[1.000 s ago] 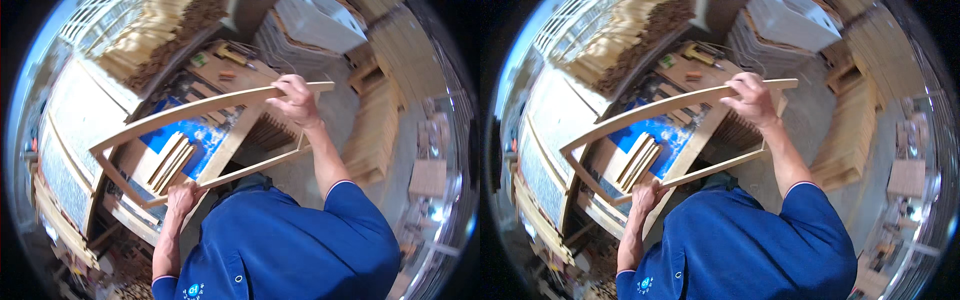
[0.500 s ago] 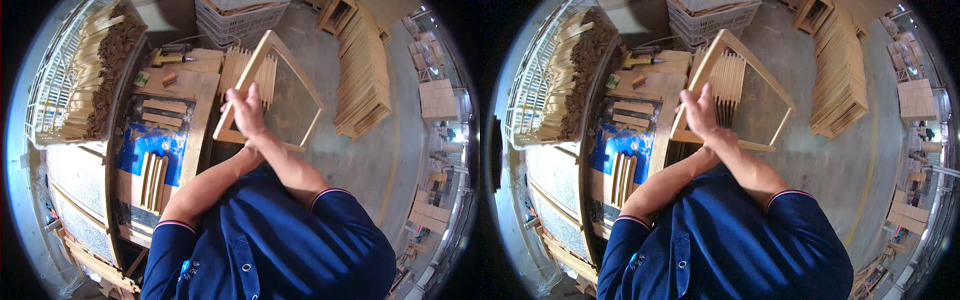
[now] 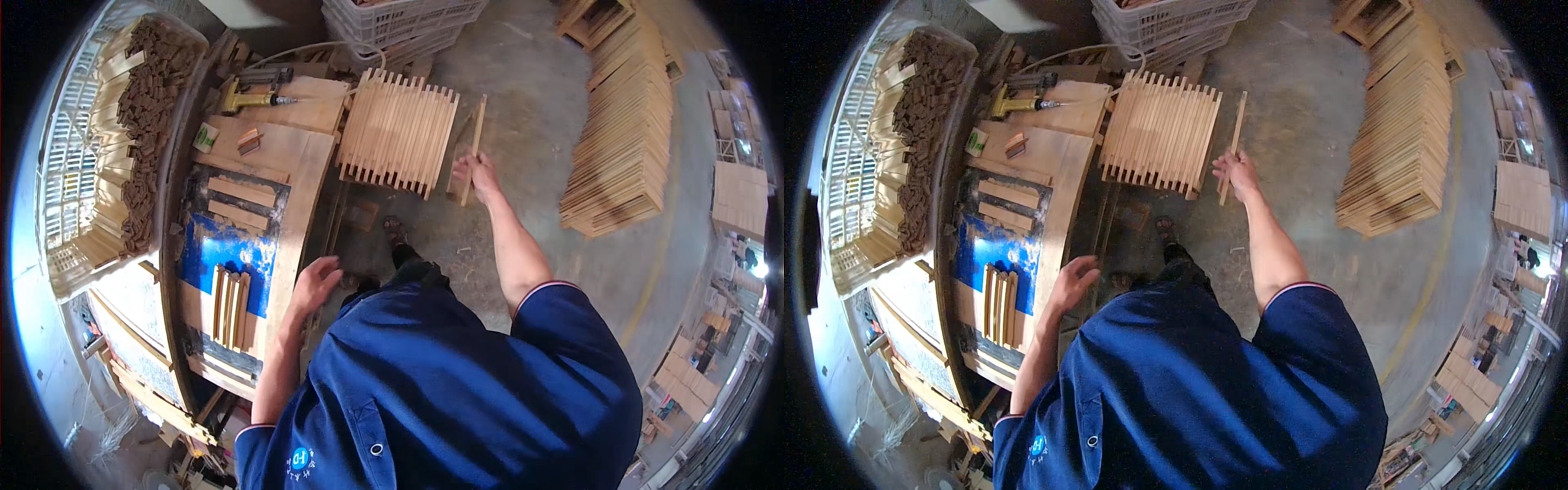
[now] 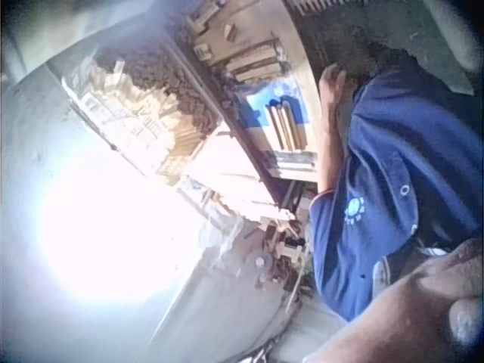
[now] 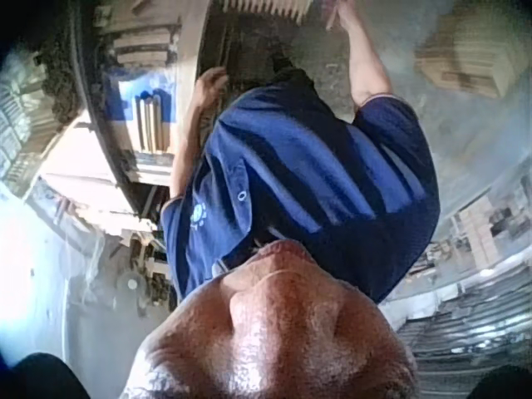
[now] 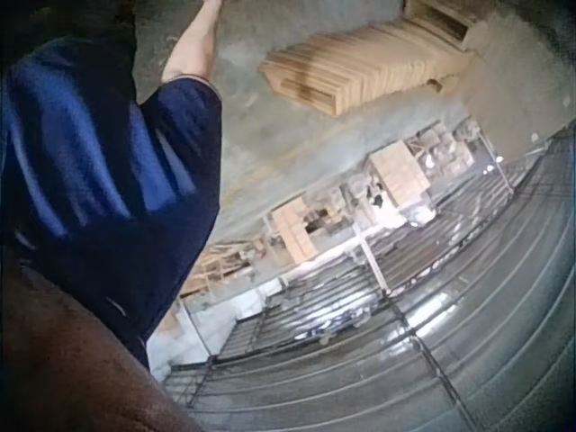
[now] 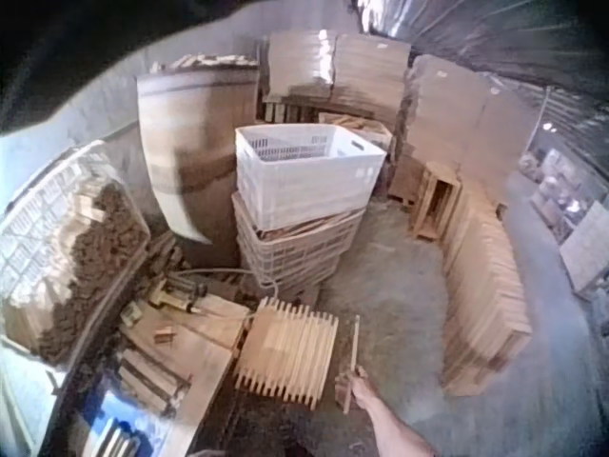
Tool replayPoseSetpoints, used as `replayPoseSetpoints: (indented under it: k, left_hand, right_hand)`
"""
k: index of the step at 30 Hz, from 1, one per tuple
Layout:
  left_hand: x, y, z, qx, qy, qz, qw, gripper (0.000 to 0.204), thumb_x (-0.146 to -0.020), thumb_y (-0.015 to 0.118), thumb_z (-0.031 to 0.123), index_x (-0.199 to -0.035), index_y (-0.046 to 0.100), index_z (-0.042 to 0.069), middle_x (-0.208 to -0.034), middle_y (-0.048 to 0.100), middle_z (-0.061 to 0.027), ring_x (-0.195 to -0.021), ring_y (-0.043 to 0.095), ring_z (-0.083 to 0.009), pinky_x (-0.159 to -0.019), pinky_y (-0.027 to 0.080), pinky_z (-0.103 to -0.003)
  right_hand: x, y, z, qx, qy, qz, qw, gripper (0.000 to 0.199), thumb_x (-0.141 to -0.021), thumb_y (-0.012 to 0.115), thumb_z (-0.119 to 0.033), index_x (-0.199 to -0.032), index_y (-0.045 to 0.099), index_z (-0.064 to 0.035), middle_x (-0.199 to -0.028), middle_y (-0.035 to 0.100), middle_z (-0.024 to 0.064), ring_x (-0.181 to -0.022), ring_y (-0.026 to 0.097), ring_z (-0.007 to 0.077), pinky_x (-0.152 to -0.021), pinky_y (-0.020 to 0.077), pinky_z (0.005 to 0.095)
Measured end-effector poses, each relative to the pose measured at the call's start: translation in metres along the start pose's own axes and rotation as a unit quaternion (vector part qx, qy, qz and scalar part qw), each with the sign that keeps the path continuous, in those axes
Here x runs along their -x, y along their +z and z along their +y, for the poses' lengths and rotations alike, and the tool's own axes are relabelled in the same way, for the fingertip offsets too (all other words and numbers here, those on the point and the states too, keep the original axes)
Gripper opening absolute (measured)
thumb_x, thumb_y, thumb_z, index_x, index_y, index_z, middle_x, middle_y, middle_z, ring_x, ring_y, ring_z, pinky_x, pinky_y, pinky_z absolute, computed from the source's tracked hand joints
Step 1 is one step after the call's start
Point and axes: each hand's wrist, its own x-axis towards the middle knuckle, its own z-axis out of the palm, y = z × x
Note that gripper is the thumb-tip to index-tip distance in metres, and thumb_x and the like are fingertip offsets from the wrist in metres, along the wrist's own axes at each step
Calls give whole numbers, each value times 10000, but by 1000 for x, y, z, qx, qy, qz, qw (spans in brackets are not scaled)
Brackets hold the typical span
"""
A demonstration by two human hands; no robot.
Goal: Assembling rectangular wooden frames by placing slats into a jig and securing them with a pneumatic nail gun.
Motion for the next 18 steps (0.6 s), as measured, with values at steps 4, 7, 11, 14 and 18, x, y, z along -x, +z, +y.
replayPoseSetpoints:
  k: [4,7,11,14,18]
  left_hand:
    - [47,6,-92,16,-98,99,990,436,-941,722,198,-1282,614,-52,-1115,720,-142,-1023,679,-188,-906,538,-323]
    - [75,25,-122,-4,-165,128,978,432,-932,734,205,-1262,629,-52,-1051,726,-131,-962,677,-171,-871,538,-308]
    - [113,58,-199,92,-238,163,953,442,-927,740,206,-1256,630,-68,-1108,736,-166,-1022,696,-204,-906,546,-329]
    - [122,65,-204,109,-261,151,947,471,-930,742,214,-1271,615,-84,-1178,719,-210,-1103,691,-240,-954,542,-348]
    - [119,65,-184,80,-288,183,937,479,-941,725,224,-1284,608,-90,-1194,713,-223,-1126,686,-253,-968,540,-354]
  right_hand:
    - [-52,7,23,29,15,18,999,304,-1055,543,-195,-1295,521,-9,-1149,636,137,-1008,679,238,-828,610,375]
    - [-55,24,29,98,61,30,993,393,-1051,508,-169,-1410,467,-12,-1283,602,171,-1136,648,280,-931,593,426]
    - [-65,44,43,236,60,57,968,395,-1050,502,-261,-1312,571,27,-1213,664,154,-1094,662,272,-924,549,393]
    - [-74,47,53,283,57,77,954,427,-1041,520,-318,-1239,624,46,-1133,697,150,-1047,668,264,-906,525,369]
    - [-98,28,80,243,64,115,961,475,-1014,482,-334,-1312,614,11,-1298,659,192,-1157,624,313,-965,472,413]
